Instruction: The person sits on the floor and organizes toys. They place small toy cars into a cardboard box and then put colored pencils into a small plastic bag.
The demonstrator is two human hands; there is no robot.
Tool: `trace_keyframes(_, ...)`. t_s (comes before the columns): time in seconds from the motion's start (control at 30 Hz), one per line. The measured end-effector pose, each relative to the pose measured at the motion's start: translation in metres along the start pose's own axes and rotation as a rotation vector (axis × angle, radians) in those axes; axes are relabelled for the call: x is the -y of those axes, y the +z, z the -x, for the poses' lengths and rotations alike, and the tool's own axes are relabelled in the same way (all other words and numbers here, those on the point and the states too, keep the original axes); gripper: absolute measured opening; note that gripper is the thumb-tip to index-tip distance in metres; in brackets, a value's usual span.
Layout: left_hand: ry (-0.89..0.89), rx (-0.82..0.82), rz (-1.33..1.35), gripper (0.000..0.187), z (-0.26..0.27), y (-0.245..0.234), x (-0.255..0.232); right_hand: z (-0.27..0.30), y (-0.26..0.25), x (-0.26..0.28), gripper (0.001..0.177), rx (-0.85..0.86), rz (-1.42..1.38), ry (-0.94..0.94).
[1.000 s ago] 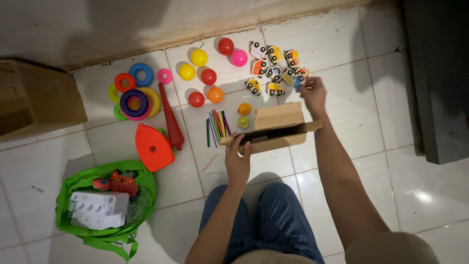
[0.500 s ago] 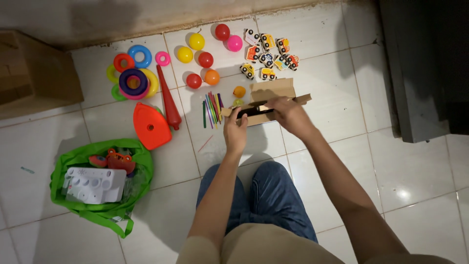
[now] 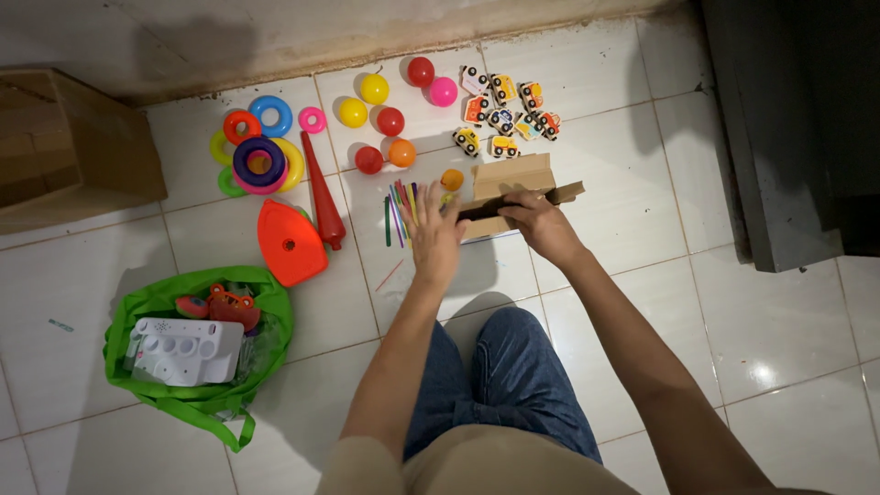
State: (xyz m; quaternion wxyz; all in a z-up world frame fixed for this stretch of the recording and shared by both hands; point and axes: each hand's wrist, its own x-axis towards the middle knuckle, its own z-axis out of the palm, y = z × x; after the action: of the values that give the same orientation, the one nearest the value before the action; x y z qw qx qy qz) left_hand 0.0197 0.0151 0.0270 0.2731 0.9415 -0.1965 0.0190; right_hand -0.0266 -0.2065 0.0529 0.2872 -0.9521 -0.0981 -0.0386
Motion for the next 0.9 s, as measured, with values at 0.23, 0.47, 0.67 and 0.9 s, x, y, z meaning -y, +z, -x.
trace_keyframes(0.23,0.523,0.144,-0.563,0.062,-0.017,-0.002,0.003,0.004,-0.005,0.003,0.035,0.038,-0.013,0.015)
trace_keyframes(0.47,0.351,0.685,-0.003,0.074,-0.031,-0.009,-0.002,0.000,-0.036,-0.020,0.037,0.273,-0.541,0.300)
trace_keyframes(0.67,0.283,0.713,0.178,0.083,-0.039,-0.011,0.005,-0.058,-0.067,-0.170,0.018,-0.284,-0.699,0.578)
trace_keyframes(0.9,0.240,0.646,0.259,0.079,-0.045,-0.008,0.010,-0.088,0.047,-0.287,0.066,0.126,0.089,0.561)
